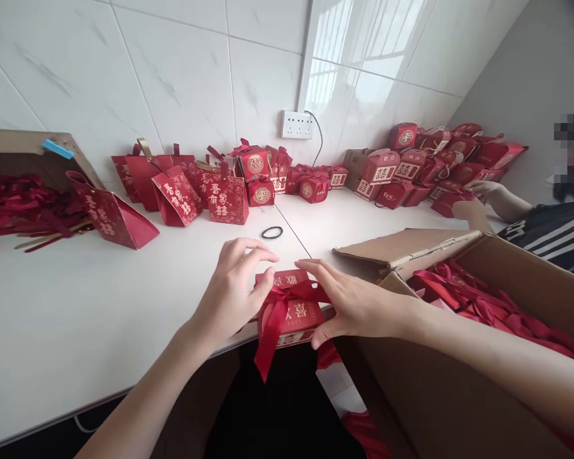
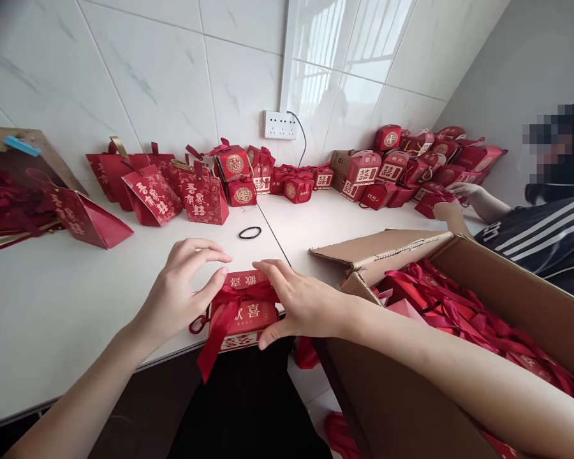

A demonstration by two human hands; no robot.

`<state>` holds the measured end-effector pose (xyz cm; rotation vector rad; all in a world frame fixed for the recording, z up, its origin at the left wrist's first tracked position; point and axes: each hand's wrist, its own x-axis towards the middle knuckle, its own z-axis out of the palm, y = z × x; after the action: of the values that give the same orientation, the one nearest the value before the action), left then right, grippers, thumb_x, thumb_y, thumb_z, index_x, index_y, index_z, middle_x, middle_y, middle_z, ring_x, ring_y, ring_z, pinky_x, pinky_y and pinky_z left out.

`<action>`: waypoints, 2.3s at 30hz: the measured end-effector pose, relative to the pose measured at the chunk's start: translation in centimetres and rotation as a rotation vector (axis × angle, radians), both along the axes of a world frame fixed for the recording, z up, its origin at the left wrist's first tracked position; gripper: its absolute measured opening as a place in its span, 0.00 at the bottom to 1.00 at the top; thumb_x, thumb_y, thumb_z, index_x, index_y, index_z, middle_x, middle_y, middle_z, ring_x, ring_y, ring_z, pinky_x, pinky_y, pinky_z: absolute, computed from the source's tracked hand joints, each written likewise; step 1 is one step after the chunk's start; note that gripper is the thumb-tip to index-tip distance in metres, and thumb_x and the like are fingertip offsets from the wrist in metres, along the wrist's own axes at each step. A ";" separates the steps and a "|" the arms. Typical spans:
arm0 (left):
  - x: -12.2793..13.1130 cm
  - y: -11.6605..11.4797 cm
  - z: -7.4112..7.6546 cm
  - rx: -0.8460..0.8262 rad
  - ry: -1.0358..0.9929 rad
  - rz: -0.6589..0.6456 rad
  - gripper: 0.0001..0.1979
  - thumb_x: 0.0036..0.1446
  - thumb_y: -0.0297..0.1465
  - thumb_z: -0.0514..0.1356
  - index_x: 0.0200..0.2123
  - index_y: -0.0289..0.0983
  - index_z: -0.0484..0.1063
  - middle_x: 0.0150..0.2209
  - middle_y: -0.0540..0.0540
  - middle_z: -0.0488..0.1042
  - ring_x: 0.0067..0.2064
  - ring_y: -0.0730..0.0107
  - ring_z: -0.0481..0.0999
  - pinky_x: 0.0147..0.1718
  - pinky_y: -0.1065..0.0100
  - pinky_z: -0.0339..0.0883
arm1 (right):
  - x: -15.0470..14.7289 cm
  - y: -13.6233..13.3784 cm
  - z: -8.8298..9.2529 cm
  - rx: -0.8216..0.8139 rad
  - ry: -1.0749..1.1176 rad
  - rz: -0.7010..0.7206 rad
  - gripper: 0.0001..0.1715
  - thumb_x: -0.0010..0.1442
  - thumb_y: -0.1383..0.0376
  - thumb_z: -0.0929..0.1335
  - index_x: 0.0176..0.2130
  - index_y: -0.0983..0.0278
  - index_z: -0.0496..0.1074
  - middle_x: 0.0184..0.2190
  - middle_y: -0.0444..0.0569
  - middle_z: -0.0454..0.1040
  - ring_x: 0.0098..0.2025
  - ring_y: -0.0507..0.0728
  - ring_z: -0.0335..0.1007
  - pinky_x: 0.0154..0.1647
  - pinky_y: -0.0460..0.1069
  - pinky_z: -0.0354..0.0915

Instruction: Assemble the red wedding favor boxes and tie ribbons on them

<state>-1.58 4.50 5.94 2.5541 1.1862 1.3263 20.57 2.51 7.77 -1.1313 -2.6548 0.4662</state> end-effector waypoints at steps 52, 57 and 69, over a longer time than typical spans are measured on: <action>-1.6 3.4 -1.0 -0.671 -0.087 -0.175 0.06 0.52 0.34 0.60 0.32 0.40 0.75 0.47 0.46 0.70 0.50 0.63 0.71 0.53 0.62 0.65 | -7.9 0.0 -1.5 0.985 0.018 0.317 0.10 0.60 0.73 0.60 0.32 0.69 0.69 0.25 0.48 0.66 0.25 0.53 0.60 0.26 0.50 0.57; -1.0 2.8 -1.4 -0.578 -0.139 -0.075 0.04 0.51 0.32 0.59 0.30 0.39 0.72 0.45 0.46 0.71 0.49 0.63 0.72 0.52 0.61 0.66 | -8.1 0.5 -2.0 0.982 0.079 0.340 0.16 0.57 0.76 0.61 0.20 0.64 0.60 0.18 0.43 0.60 0.21 0.51 0.54 0.22 0.48 0.49; -0.6 2.5 -1.5 -0.595 -0.141 -0.068 0.05 0.51 0.32 0.59 0.25 0.38 0.70 0.45 0.45 0.71 0.49 0.62 0.71 0.52 0.58 0.64 | -7.5 0.8 -1.2 0.719 0.187 0.442 0.17 0.64 0.65 0.59 0.24 0.65 0.63 0.20 0.44 0.63 0.22 0.50 0.58 0.20 0.46 0.51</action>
<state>-2.18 6.97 4.46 2.0252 1.2231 0.9344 13.06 3.32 6.52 -0.2781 -2.5391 -0.3019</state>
